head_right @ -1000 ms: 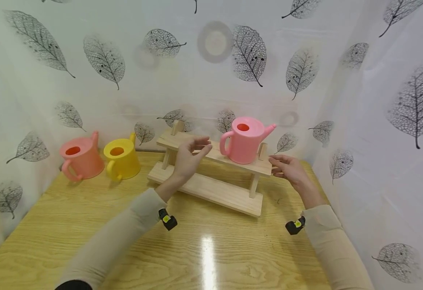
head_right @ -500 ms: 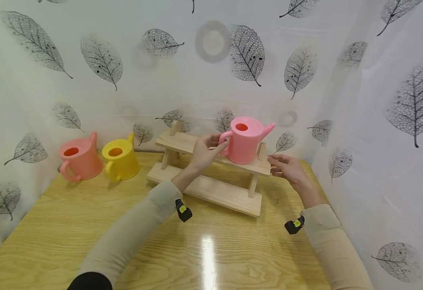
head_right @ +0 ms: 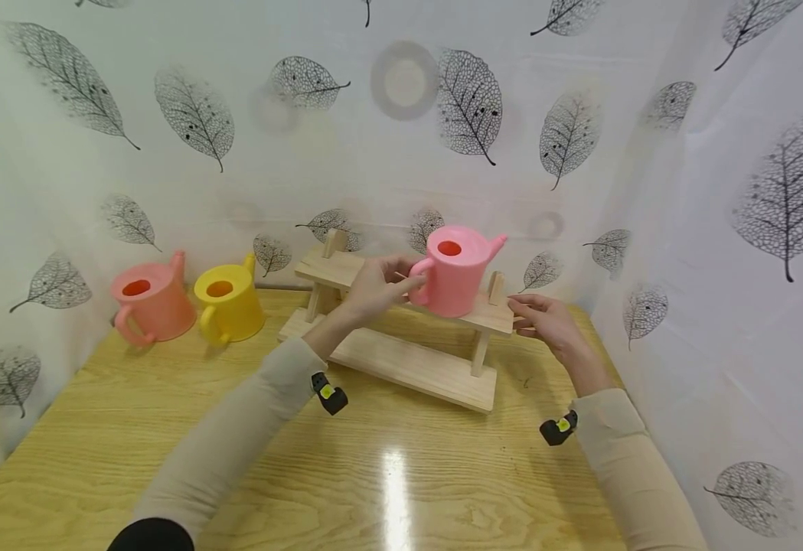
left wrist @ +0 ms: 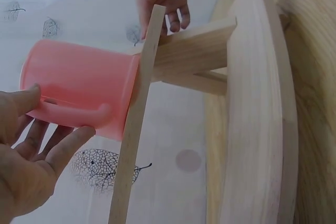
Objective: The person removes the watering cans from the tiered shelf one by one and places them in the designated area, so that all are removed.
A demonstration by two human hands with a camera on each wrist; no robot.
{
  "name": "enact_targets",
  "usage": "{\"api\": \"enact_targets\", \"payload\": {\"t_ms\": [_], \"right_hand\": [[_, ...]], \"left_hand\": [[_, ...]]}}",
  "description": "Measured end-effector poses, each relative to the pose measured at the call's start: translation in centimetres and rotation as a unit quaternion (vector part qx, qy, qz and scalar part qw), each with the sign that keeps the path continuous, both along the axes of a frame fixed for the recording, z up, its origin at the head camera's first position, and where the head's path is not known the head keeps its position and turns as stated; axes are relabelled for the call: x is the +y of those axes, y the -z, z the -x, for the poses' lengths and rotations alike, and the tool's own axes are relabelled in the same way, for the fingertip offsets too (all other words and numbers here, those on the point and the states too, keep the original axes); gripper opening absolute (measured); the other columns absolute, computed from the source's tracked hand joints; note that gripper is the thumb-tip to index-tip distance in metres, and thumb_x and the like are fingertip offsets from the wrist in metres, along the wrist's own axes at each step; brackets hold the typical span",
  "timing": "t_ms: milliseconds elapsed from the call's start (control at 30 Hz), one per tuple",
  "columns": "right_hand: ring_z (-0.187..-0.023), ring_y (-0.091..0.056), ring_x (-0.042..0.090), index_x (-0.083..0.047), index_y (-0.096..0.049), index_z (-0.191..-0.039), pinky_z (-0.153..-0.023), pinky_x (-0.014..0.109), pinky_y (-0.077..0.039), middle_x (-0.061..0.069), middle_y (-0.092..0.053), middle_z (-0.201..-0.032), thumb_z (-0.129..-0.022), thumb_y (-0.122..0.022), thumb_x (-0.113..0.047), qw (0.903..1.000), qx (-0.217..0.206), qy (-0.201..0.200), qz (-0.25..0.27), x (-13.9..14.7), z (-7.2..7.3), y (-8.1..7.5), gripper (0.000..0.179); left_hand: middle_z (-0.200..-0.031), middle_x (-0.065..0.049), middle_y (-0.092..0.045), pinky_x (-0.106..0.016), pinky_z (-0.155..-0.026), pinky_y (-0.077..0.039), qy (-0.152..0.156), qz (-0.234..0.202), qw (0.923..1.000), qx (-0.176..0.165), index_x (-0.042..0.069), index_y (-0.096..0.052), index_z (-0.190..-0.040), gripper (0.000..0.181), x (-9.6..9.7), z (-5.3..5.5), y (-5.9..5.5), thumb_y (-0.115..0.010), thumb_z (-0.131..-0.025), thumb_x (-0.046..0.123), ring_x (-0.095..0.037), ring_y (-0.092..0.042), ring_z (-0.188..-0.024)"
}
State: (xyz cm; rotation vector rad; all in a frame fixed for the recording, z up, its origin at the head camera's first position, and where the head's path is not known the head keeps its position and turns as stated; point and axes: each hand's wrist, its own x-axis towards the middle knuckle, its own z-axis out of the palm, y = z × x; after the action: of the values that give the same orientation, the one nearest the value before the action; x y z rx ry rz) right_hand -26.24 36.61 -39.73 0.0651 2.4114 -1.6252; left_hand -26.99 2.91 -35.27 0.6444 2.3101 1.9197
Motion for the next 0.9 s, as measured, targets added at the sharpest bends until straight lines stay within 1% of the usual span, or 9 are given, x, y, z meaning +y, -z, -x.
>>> {"api": "enact_targets", "payload": {"t_ms": [100,200,267,367,467,633,700,767,900], "right_hand": [[-0.091,-0.069,0.001,0.002,-0.038,-0.159,-0.088,0.021,-0.062,-0.021,-0.065,-0.105,-0.107,-0.059,-0.046,1.0000,-0.001,0.000,-0.001,0.0,-0.1,-0.1,0.074],[-0.091,-0.069,0.002,0.002,-0.038,-0.160,-0.090,0.022,-0.062,-0.021,-0.065,-0.105,-0.107,-0.059,-0.047,1.0000,-0.002,0.000,-0.006,0.0,-0.1,-0.1,0.075],[-0.091,-0.069,0.002,0.001,-0.038,-0.160,-0.091,0.024,-0.062,-0.021,-0.065,-0.104,-0.106,-0.059,-0.047,1.0000,-0.002,0.002,-0.010,0.0,-0.1,-0.1,0.075],[-0.091,-0.069,0.002,0.001,-0.039,-0.159,-0.091,0.024,-0.062,-0.021,-0.066,-0.103,-0.107,-0.059,-0.047,0.9999,-0.002,0.004,-0.012,0.0,-0.1,-0.1,0.074],[-0.091,-0.069,0.002,0.001,-0.039,-0.159,-0.089,0.022,-0.062,-0.020,-0.065,-0.106,-0.107,-0.059,-0.047,0.9999,0.001,0.005,-0.015,0.0,0.0,0.0,0.073],[-0.090,-0.069,0.001,0.002,-0.040,-0.159,-0.086,0.020,-0.062,-0.018,-0.063,-0.108,-0.107,-0.059,-0.047,0.9998,0.006,0.007,-0.016,-0.1,0.0,0.0,0.074],[-0.090,-0.069,0.001,0.002,-0.040,-0.158,-0.086,0.020,-0.062,-0.019,-0.064,-0.106,-0.106,-0.060,-0.047,0.9998,0.007,0.006,-0.015,-0.2,-0.1,-0.1,0.074],[-0.090,-0.069,0.001,0.003,-0.040,-0.158,-0.087,0.020,-0.062,-0.019,-0.064,-0.106,-0.106,-0.060,-0.048,0.9998,0.008,0.006,-0.016,-0.2,-0.1,-0.2,0.075],[-0.091,-0.069,0.000,0.003,-0.040,-0.158,-0.087,0.019,-0.061,-0.016,-0.062,-0.111,-0.106,-0.060,-0.048,0.9998,0.009,0.003,-0.015,-0.2,-0.2,-0.2,0.076]], "left_hand": [[-0.116,-0.020,-0.075,-0.036,-0.077,-0.067,-0.013,0.007,0.9999,0.005,0.001,-0.072,-0.122,0.028,-0.7,-0.1,0.2,-0.074,-0.100,0.019,-0.019,-0.069,-0.090],[-0.114,-0.019,-0.075,-0.045,-0.080,-0.068,-0.027,0.008,0.9996,0.010,0.001,-0.073,-0.119,0.027,-1.6,-0.4,0.6,-0.075,-0.099,0.020,-0.017,-0.068,-0.091],[-0.113,-0.018,-0.075,-0.047,-0.082,-0.068,-0.032,0.005,0.9994,0.010,0.002,-0.073,-0.119,0.028,-2.3,-0.7,0.7,-0.075,-0.099,0.021,-0.019,-0.069,-0.092],[-0.112,-0.017,-0.075,-0.039,-0.077,-0.068,-0.044,0.000,0.9989,0.015,0.003,-0.073,-0.120,0.028,-3.7,-1.5,0.9,-0.075,-0.099,0.021,-0.023,-0.071,-0.092],[-0.112,-0.017,-0.076,-0.030,-0.073,-0.067,-0.061,-0.009,0.9979,0.021,0.004,-0.073,-0.120,0.026,-5.4,-2.5,1.1,-0.075,-0.099,0.018,-0.026,-0.072,-0.091],[-0.115,-0.021,-0.073,-0.035,-0.081,-0.068,-0.084,-0.024,0.9957,0.029,0.000,-0.070,-0.121,0.025,-9.2,-4.6,1.6,-0.074,-0.100,0.013,-0.030,-0.072,-0.095],[-0.118,-0.022,-0.072,-0.035,-0.083,-0.068,-0.094,-0.024,0.9949,0.029,-0.001,-0.069,-0.124,0.027,-10.9,-5.5,1.9,-0.073,-0.101,0.013,-0.027,-0.072,-0.097],[-0.119,-0.024,-0.071,-0.031,-0.082,-0.067,-0.106,-0.023,0.9937,0.029,-0.003,-0.068,-0.126,0.029,-12.7,-6.4,2.2,-0.072,-0.101,0.012,-0.020,-0.072,-0.097],[-0.115,-0.018,-0.072,-0.029,-0.081,-0.067,-0.144,-0.005,0.9892,0.026,-0.004,-0.067,-0.126,0.031,-16.3,-8.6,2.6,-0.072,-0.101,0.014,-0.008,-0.072,-0.092]]}}
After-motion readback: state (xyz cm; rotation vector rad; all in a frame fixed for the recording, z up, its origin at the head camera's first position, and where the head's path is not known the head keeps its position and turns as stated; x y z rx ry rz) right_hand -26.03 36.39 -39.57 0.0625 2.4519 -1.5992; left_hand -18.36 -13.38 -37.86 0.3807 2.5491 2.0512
